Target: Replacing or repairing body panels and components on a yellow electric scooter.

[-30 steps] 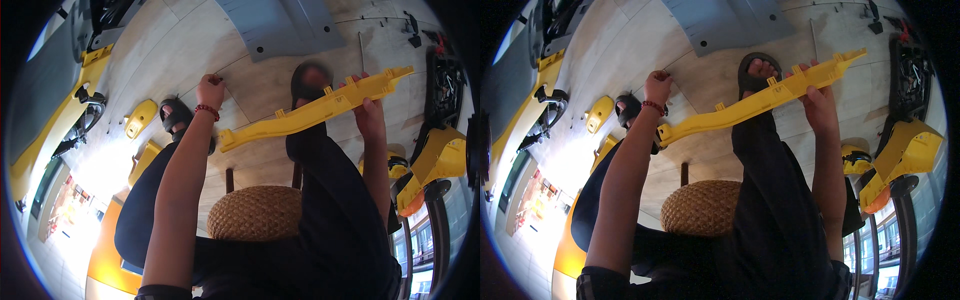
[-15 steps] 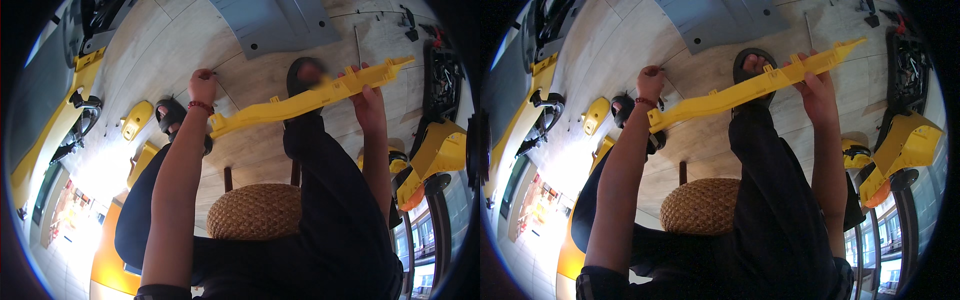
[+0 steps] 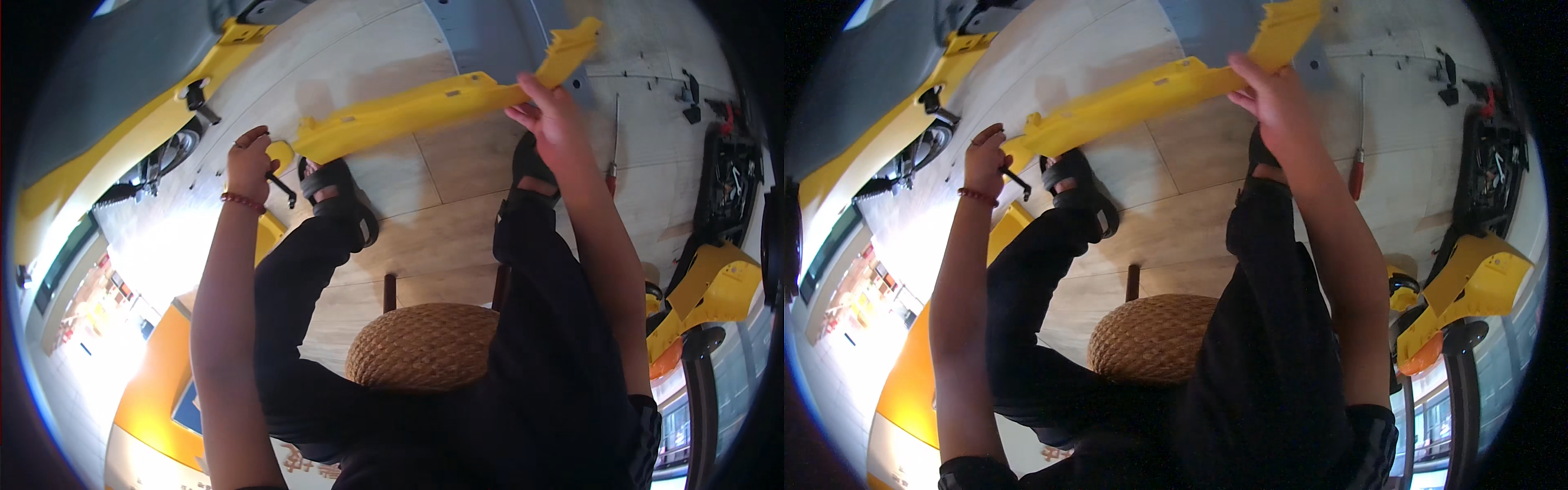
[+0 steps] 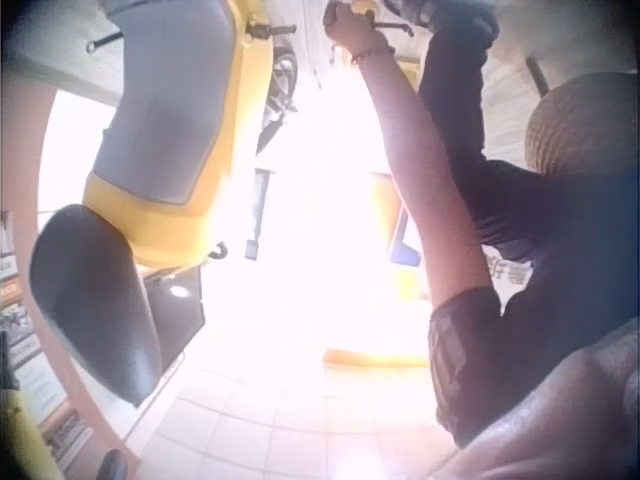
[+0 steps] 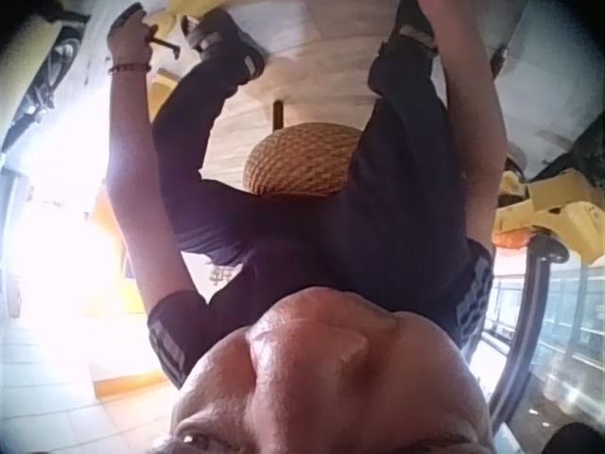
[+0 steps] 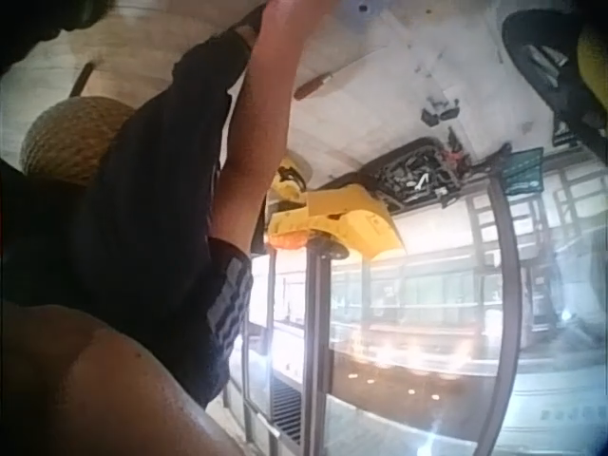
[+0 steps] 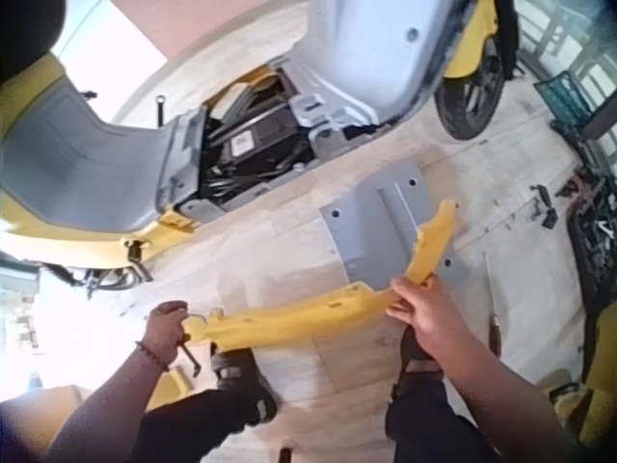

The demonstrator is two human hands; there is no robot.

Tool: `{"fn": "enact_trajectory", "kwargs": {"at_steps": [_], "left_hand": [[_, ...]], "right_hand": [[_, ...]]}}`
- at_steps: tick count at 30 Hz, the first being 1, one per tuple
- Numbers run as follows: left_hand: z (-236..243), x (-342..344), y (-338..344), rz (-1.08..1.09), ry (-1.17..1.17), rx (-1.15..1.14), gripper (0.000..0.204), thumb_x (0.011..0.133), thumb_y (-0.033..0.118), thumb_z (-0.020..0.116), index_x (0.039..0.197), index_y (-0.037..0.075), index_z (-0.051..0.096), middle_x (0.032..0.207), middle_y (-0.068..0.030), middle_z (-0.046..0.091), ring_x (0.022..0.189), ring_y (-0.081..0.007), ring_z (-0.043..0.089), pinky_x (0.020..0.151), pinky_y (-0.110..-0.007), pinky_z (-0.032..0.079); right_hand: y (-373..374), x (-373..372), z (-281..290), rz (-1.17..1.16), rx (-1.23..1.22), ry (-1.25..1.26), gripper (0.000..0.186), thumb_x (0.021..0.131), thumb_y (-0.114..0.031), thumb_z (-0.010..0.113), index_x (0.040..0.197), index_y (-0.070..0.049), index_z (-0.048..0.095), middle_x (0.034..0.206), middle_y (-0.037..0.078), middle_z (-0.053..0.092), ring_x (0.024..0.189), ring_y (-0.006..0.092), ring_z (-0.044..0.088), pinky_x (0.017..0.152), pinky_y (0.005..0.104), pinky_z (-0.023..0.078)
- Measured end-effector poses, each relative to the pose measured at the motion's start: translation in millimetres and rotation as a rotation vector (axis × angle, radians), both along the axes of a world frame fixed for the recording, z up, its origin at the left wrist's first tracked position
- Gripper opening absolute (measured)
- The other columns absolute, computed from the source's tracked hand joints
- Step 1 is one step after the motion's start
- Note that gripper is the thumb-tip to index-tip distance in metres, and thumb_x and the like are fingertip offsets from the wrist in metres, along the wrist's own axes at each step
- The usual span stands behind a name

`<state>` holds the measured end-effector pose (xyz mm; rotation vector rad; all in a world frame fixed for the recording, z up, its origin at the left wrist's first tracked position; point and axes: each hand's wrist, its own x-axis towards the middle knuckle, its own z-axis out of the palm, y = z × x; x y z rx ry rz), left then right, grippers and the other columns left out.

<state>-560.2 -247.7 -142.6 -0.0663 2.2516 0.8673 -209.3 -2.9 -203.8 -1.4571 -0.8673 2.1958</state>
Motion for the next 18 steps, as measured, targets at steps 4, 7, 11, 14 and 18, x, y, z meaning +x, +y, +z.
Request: {"fn": "enact_trajectory", "kwargs": {"at_steps": [4,7,11,14,18], "left_hand": [[64,-13,-30,0.020,0.031,-0.035,0.028,0.086,0.008,0.061,0.114,0.003,0.060,0.093,-0.0034,0.059,0.062,-0.0096,0.052,0.054,-0.025,0.048],[126,0,-47,0.031,-0.007,-0.004,0.025,0.091,0.008,0.058,0.115,0.002,0.059,0.081,-0.0015,0.057,0.053,-0.0041,0.042,0.052,-0.023,0.041],[198,38,-64,0.076,-0.028,0.079,0.020,0.092,0.005,0.054,0.112,0.001,0.058,0.090,-0.0032,0.057,0.053,-0.0040,0.043,0.051,-0.021,0.041],[212,53,-64,0.087,-0.091,0.198,0.018,0.092,0.002,0.054,0.109,-0.001,0.058,0.092,-0.0036,0.057,0.056,-0.0043,0.047,0.049,-0.019,0.042],[208,50,-60,0.038,-0.135,0.264,0.017,0.091,0.001,0.054,0.107,-0.001,0.059,0.094,-0.0033,0.058,0.058,-0.0034,0.050,0.049,-0.018,0.044]], "right_hand": [[-17,-73,-10,0.097,-0.022,0.003,0.040,0.082,-0.031,0.075,0.107,-0.005,0.059,0.104,0.005,0.061,0.092,0.0169,0.061,0.085,0.0355,0.052],[-28,-127,-20,0.106,-0.085,-0.018,0.042,0.081,-0.033,0.076,0.110,-0.008,0.059,0.108,0.005,0.060,0.098,0.0178,0.059,0.087,0.0394,0.051],[-39,-186,-35,0.055,-0.186,-0.041,0.050,0.080,-0.030,0.076,0.120,-0.010,0.053,0.118,0.006,0.058,0.107,0.0228,0.057,0.088,0.0442,0.050],[-49,-216,-46,0.022,-0.213,-0.082,0.053,0.080,-0.031,0.075,0.122,-0.009,0.052,0.120,0.006,0.057,0.107,0.0233,0.057,0.088,0.0455,0.050],[-59,-234,-62,0.006,-0.202,-0.210,0.057,0.080,-0.033,0.075,0.126,-0.010,0.050,0.122,0.007,0.056,0.108,0.0246,0.057,0.087,0.0471,0.050]]}}
